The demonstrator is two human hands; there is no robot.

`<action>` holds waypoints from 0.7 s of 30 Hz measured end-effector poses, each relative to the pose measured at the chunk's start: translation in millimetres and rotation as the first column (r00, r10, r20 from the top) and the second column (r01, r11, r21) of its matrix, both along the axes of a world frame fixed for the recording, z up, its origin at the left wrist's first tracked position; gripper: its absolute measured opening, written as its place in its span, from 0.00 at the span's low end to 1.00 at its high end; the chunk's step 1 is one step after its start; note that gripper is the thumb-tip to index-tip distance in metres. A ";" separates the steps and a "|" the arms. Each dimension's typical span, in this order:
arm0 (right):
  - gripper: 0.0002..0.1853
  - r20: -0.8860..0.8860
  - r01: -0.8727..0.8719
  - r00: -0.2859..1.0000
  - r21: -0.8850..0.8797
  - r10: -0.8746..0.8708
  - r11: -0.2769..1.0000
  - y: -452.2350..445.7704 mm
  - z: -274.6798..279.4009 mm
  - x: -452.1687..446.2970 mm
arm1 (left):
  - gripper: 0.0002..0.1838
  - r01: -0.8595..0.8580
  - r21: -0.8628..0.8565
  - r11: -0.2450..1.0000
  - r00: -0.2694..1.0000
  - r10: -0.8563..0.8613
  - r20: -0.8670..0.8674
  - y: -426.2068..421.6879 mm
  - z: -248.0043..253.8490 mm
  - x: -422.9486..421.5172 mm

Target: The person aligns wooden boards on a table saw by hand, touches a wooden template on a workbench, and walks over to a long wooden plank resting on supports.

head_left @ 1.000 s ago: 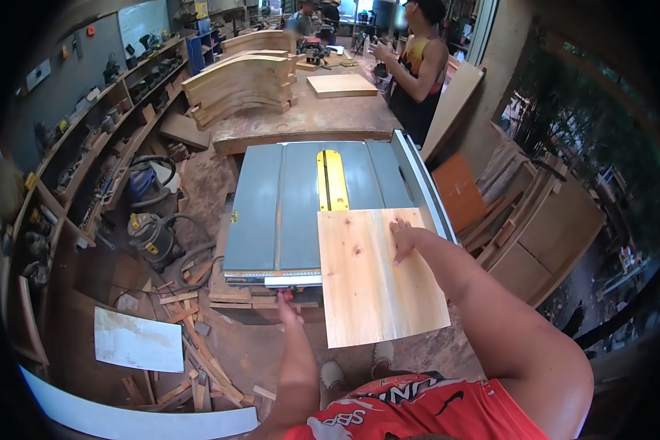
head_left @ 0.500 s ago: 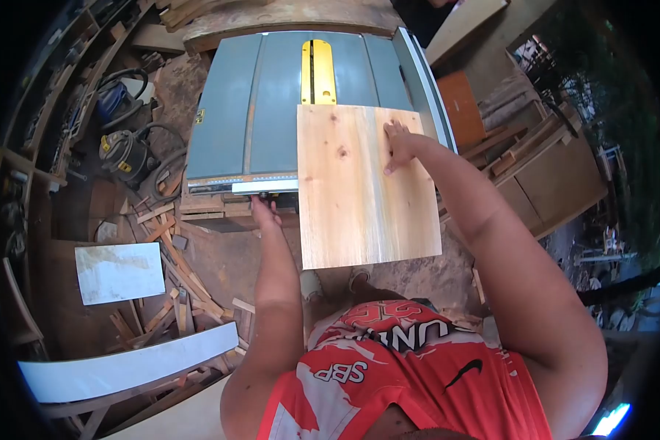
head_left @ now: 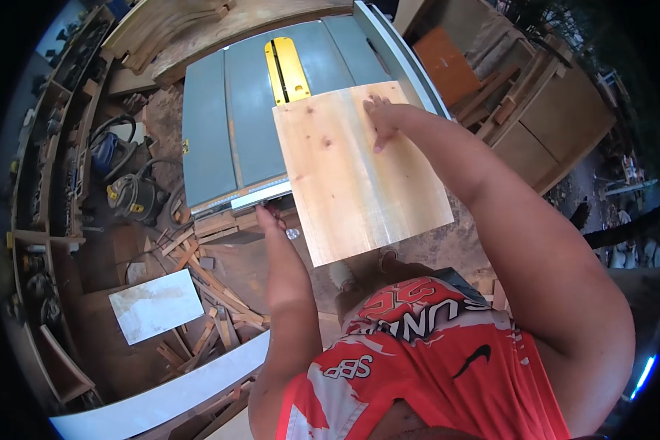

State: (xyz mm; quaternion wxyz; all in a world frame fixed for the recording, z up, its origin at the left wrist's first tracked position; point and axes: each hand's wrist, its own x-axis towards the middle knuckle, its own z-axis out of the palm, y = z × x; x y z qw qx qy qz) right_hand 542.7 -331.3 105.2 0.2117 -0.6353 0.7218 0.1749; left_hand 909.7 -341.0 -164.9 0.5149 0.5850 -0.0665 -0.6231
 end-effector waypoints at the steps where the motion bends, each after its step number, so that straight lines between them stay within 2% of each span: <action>1: 0.72 -0.033 -0.009 0.999 0.009 0.010 1.000 -1.4 1.7 -0.3 | 0.16 0.002 0.013 1.000 1.000 -0.002 -0.001 5.1 9.9 -1.2; 2: 0.71 -0.062 -0.018 0.998 0.021 0.019 1.000 0.0 0.7 -0.1 | 0.16 -0.003 0.013 1.000 1.000 0.003 0.009 13.6 24.1 3.1; 3: 0.71 -0.052 -0.027 0.998 0.017 0.028 0.999 0.9 0.5 0.4 | 0.16 0.195 -0.047 0.980 0.970 -0.185 0.157 21.9 35.9 10.7; 4: 0.72 -0.023 -0.001 1.000 0.020 0.001 1.000 1.1 1.5 0.8 | 0.15 0.390 -0.075 0.918 0.883 -0.350 0.314 29.1 47.6 17.9; 5: 0.73 0.007 0.026 1.000 0.022 -0.027 0.999 1.1 3.0 0.9 | 0.12 0.408 -0.160 0.899 0.863 -0.322 0.388 36.9 50.9 24.5; 6: 0.73 0.020 0.018 1.000 0.012 -0.018 1.000 1.1 0.8 -0.6 | 0.12 0.402 -0.163 0.901 0.861 -0.312 0.403 47.0 56.3 33.8; 8: 0.73 0.027 0.024 0.999 0.014 -0.025 1.000 -0.3 -2.3 -2.4 | 0.10 0.593 -0.107 0.798 0.637 -0.383 0.669 70.7 67.3 50.4; 10: 0.73 0.041 0.017 0.999 -0.001 -0.017 1.000 -1.3 0.2 -2.4 | 0.19 0.582 -0.310 0.752 0.713 -0.288 0.639 123.4 121.3 34.3; 12: 0.73 0.050 0.021 0.999 -0.010 -0.021 1.000 2.5 1.0 -3.9 | 0.36 0.803 -0.409 0.434 0.547 -0.262 0.795 164.5 170.4 22.0; 14: 0.72 0.072 0.039 0.997 -0.028 -0.037 0.999 3.8 0.2 -3.8 | 0.48 0.895 -0.384 0.227 0.442 -0.330 0.834 182.4 186.9 13.4; 15: 0.72 0.081 0.048 0.996 -0.038 -0.044 0.998 5.1 0.2 -5.3 | 0.48 0.900 -0.379 0.215 0.432 -0.326 0.841 186.6 188.7 10.9; 17: 0.72 0.070 0.027 0.997 -0.037 -0.024 0.999 5.3 0.3 -4.2 | 0.50 0.935 -0.277 0.223 0.319 -0.179 0.931 190.0 192.4 11.2; 18: 0.72 0.079 0.028 0.997 -0.041 -0.025 0.999 6.2 -0.7 -2.3 | 0.50 0.937 -0.270 0.221 0.310 -0.175 0.934 188.0 189.8 14.1; 20: 0.66 0.031 0.021 0.999 -0.089 -0.018 0.996 10.9 1.1 -2.5 | 0.49 0.946 -0.209 0.247 0.223 -0.027 0.975 182.6 181.3 13.3; 21: 0.66 0.029 0.028 0.999 -0.091 -0.025 0.995 13.7 3.3 -1.5 | 0.49 0.947 -0.212 0.240 0.225 -0.026 0.974 183.0 180.9 13.3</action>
